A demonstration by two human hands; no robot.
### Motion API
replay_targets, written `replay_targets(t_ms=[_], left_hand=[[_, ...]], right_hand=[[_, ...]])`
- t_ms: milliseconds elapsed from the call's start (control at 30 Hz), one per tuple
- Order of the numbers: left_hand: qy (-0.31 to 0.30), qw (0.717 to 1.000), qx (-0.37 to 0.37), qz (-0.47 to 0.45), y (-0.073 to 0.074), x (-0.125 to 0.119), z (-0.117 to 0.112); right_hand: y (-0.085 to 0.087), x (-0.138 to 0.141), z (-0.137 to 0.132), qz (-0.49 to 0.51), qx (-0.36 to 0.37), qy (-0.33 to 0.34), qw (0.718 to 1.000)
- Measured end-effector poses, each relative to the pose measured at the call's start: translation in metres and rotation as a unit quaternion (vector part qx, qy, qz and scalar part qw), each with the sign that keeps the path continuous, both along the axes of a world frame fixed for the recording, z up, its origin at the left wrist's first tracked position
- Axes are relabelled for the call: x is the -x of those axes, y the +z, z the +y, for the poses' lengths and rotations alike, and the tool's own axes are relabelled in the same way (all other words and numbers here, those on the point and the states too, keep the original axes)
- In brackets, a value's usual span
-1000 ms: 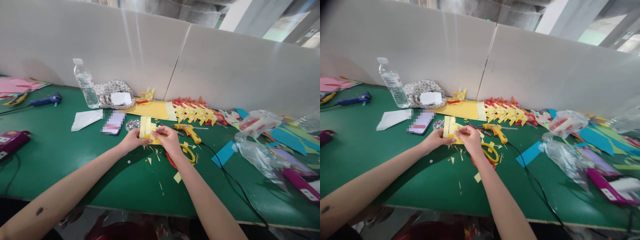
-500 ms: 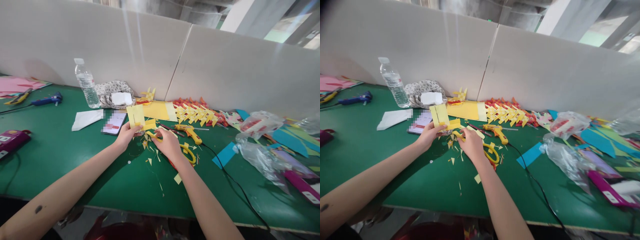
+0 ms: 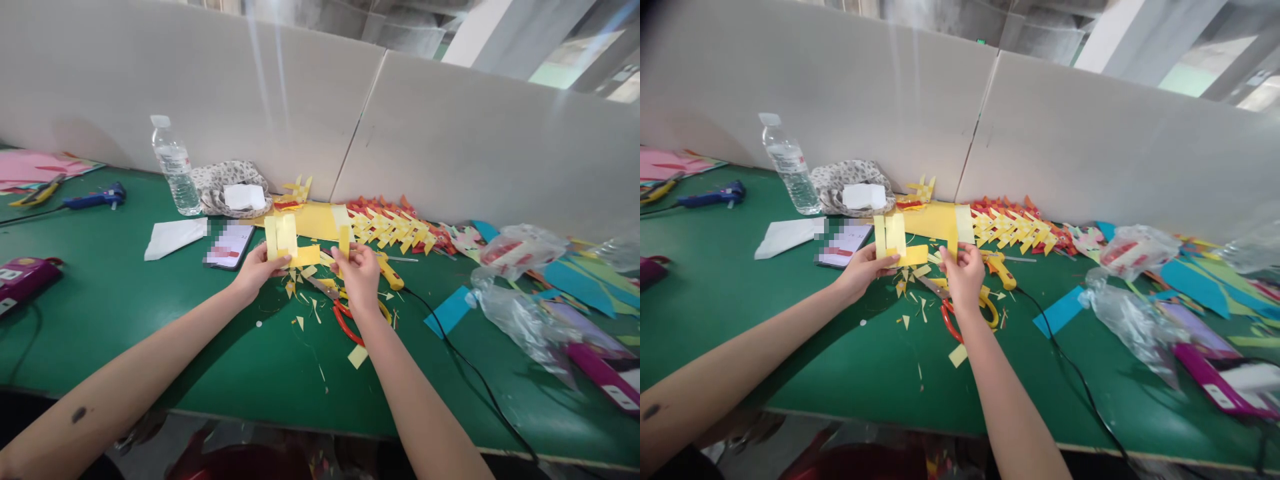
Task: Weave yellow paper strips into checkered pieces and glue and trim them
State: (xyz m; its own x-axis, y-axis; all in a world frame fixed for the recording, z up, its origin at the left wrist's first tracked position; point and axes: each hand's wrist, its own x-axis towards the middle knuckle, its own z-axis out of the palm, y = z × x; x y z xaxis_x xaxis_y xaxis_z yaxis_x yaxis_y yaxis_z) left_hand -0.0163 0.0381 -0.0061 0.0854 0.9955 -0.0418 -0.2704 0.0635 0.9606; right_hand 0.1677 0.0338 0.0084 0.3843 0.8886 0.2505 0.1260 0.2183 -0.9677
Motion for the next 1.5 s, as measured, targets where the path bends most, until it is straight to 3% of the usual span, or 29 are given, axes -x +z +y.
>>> replay_targets(t_ms=[200,267,367,500,600,767,867,967,1067,1267,1400,1500], left_hand=[[-0.198,0.98,0.017,0.026,0.003,0.001,-0.008],[-0.231,0.972,0.023,0.036,0.004,0.0,-0.011],[-0.213,0.976,0.039,0.033,0.005,-0.002,-0.011],[-0.143,0.987,0.058,0.037,0.005,-0.003,-0.007],[-0.13,0.987,0.057,0.08,0.006,0.0,-0.003],[-0.232,0.952,0.039,0.198,0.017,0.013,0.0],[-0.298,0.913,0.024,0.278,0.02,0.021,0.001],[-0.308,0.891,0.015,0.332,0.018,0.023,0.001],[-0.279,0.902,0.02,0.329,0.013,0.02,0.002],[-0.201,0.935,0.045,0.288,0.005,0.01,0.002],[-0.203,0.932,0.034,0.297,0.007,0.009,0.0],[-0.228,0.925,0.026,0.303,0.01,0.012,-0.002]], right_hand=[[0.004,0.0,-0.002,0.021,-0.001,-0.014,1.0],[0.005,0.001,-0.002,0.021,0.013,-0.005,1.0],[0.007,0.003,-0.002,0.048,0.027,0.025,0.998],[0.012,0.005,-0.006,0.083,0.027,0.093,0.992],[0.013,0.006,-0.007,0.063,0.023,0.072,0.995],[0.009,0.001,-0.003,0.034,-0.02,-0.017,0.999],[0.009,-0.001,-0.004,0.039,-0.05,-0.026,0.998],[0.011,0.0,-0.008,0.024,-0.086,-0.023,0.996],[0.011,0.002,-0.01,-0.001,-0.109,-0.028,0.994],[0.007,0.003,-0.008,-0.027,-0.082,-0.035,0.996],[0.008,0.004,-0.01,0.018,-0.069,-0.003,0.997],[0.01,0.005,-0.014,0.014,-0.107,0.021,0.994]])
